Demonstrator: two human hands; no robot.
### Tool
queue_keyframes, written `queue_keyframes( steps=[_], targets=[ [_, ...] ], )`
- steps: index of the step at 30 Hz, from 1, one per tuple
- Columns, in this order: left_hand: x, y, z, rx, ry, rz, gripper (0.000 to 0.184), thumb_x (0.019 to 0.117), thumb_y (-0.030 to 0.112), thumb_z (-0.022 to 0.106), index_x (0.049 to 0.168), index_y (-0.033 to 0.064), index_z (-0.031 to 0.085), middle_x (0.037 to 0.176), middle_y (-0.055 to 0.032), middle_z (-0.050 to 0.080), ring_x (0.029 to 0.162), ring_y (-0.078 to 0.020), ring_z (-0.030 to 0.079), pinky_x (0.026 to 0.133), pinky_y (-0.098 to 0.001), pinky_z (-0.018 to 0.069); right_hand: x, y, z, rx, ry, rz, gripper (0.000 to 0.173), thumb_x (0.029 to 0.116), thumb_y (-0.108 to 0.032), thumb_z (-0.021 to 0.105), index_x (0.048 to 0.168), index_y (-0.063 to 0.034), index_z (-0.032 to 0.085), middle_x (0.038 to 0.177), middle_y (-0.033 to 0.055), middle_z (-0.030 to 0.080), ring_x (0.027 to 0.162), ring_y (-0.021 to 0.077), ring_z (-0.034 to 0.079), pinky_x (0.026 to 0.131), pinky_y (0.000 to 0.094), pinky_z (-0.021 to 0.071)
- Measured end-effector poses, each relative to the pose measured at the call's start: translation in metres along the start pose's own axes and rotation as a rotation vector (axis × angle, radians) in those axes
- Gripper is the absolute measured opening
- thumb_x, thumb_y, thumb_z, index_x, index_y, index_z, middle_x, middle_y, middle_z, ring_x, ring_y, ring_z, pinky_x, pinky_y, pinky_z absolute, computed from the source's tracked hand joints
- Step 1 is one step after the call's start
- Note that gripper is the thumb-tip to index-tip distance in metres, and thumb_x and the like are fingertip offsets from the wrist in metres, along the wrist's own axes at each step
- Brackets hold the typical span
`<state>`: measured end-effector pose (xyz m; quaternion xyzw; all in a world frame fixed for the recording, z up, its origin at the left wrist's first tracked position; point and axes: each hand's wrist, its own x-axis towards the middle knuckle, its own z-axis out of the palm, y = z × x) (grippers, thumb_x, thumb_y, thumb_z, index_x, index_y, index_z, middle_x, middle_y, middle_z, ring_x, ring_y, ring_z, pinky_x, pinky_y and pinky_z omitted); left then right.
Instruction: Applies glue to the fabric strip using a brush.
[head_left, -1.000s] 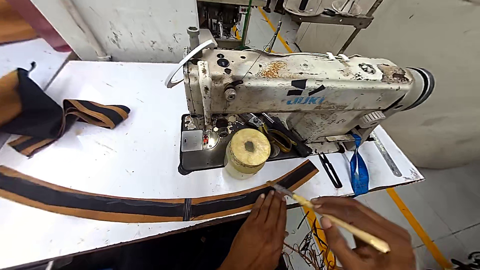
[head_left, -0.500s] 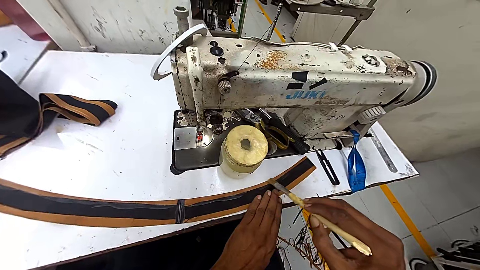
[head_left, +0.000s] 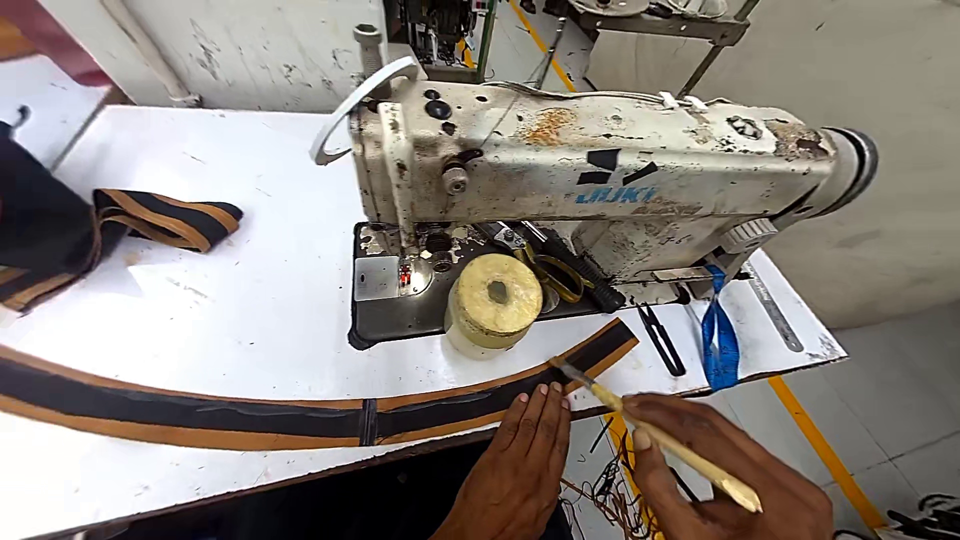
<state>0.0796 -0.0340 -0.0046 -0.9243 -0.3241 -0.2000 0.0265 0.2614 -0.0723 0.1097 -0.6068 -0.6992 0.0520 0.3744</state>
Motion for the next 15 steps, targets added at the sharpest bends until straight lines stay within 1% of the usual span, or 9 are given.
queue_keyframes(
  steps=[1, 2, 3, 7, 10, 12, 13, 14, 15],
  targets=[
    [0.000, 0.000, 0.001, -0.009, 0.027, 0.000, 0.048, 0.1070, 0.025, 0.041, 0.146, -0.0001, 0.052, 0.153, -0.0148, 0.052, 0.142, -0.0285, 0.048, 0.119, -0.0427, 0.0352, -0.001, -0.010, 0.005, 0.066, -0.031, 0.007, 0.018, 0.0959, -0.018, 0.066, 0.107, -0.0077, 0.076, 0.109, 0.0096, 0.075, 0.104, 0.0138, 0.072, 0.085, 0.0281, 0.0630],
    [0.000, 0.000, 0.000, -0.040, 0.040, -0.001, 0.045, 0.1062, 0.017, 0.039, 0.145, -0.0005, 0.052, 0.152, -0.0153, 0.052, 0.142, -0.0290, 0.048, 0.120, -0.0427, 0.0348, -0.003, -0.018, 0.011, 0.106, -0.060, 0.015, 0.018, 0.0953, -0.016, 0.067, 0.107, -0.0064, 0.076, 0.109, 0.0111, 0.075, 0.104, 0.0151, 0.072, 0.085, 0.0291, 0.0630],
    [-0.001, -0.001, 0.000, -0.088, 0.042, -0.005, 0.045, 0.1064, 0.014, 0.037, 0.147, -0.0014, 0.050, 0.153, -0.0162, 0.051, 0.143, -0.0295, 0.047, 0.121, -0.0430, 0.0326, -0.006, -0.025, 0.018, 0.129, -0.083, 0.020, 0.018, 0.0948, -0.015, 0.067, 0.107, -0.0053, 0.076, 0.109, 0.0120, 0.075, 0.104, 0.0155, 0.072, 0.086, 0.0289, 0.0626],
    [0.000, -0.002, -0.004, -0.278, 0.076, -0.048, 0.044, 0.1091, 0.015, 0.034, 0.147, -0.0008, 0.050, 0.155, -0.0155, 0.049, 0.147, -0.0264, 0.044, 0.121, -0.0397, 0.0297, -0.008, -0.040, 0.039, 0.158, -0.088, 0.001, 0.018, 0.0938, -0.013, 0.066, 0.106, -0.0032, 0.077, 0.110, 0.0129, 0.075, 0.106, 0.0161, 0.071, 0.090, 0.0272, 0.0606],
    [-0.002, -0.003, -0.003, -0.448, 0.083, -0.095, 0.046, 0.1096, 0.016, 0.033, 0.149, -0.0024, 0.047, 0.157, -0.0152, 0.047, 0.149, -0.0231, 0.040, 0.124, -0.0368, 0.0252, -0.005, -0.044, 0.048, 0.184, -0.076, -0.013, 0.018, 0.0934, -0.012, 0.067, 0.105, -0.0025, 0.077, 0.110, 0.0128, 0.075, 0.107, 0.0160, 0.071, 0.092, 0.0275, 0.0607],
    [-0.004, -0.002, 0.006, -0.545, 0.105, -0.098, 0.046, 0.1102, 0.015, 0.031, 0.150, -0.0036, 0.045, 0.159, -0.0165, 0.043, 0.151, -0.0228, 0.036, 0.125, -0.0383, 0.0228, -0.003, -0.047, 0.053, 0.224, -0.081, -0.025, 0.017, 0.0926, -0.011, 0.068, 0.104, -0.0025, 0.077, 0.110, 0.0121, 0.076, 0.108, 0.0153, 0.071, 0.093, 0.0278, 0.0612],
    [-0.005, 0.000, 0.015, -0.589, 0.100, -0.102, 0.048, 0.1112, 0.017, 0.027, 0.152, -0.0039, 0.042, 0.162, -0.0168, 0.040, 0.153, -0.0233, 0.033, 0.126, -0.0400, 0.0208, -0.002, -0.049, 0.056, 0.252, -0.089, -0.033, 0.016, 0.0930, -0.011, 0.068, 0.104, -0.0025, 0.077, 0.110, 0.0118, 0.075, 0.108, 0.0153, 0.072, 0.092, 0.0279, 0.0614],
    [-0.006, 0.002, 0.022, -0.567, 0.070, -0.106, 0.051, 0.1111, 0.019, 0.023, 0.154, -0.0031, 0.039, 0.164, -0.0158, 0.036, 0.154, -0.0235, 0.030, 0.126, -0.0409, 0.0207, -0.002, -0.053, 0.061, 0.278, -0.101, -0.037, 0.017, 0.0941, -0.011, 0.068, 0.105, -0.0026, 0.077, 0.110, 0.0118, 0.075, 0.108, 0.0154, 0.071, 0.093, 0.0280, 0.0612],
    [-0.003, 0.002, 0.019, -0.508, 0.022, -0.108, 0.052, 0.1110, 0.019, 0.022, 0.153, -0.0035, 0.042, 0.163, -0.0156, 0.038, 0.153, -0.0251, 0.033, 0.124, -0.0415, 0.0239, -0.001, -0.058, 0.065, 0.299, -0.115, -0.038, 0.018, 0.0963, -0.013, 0.065, 0.106, -0.0024, 0.076, 0.110, 0.0125, 0.075, 0.108, 0.0163, 0.071, 0.094, 0.0289, 0.0603]
  ],
)
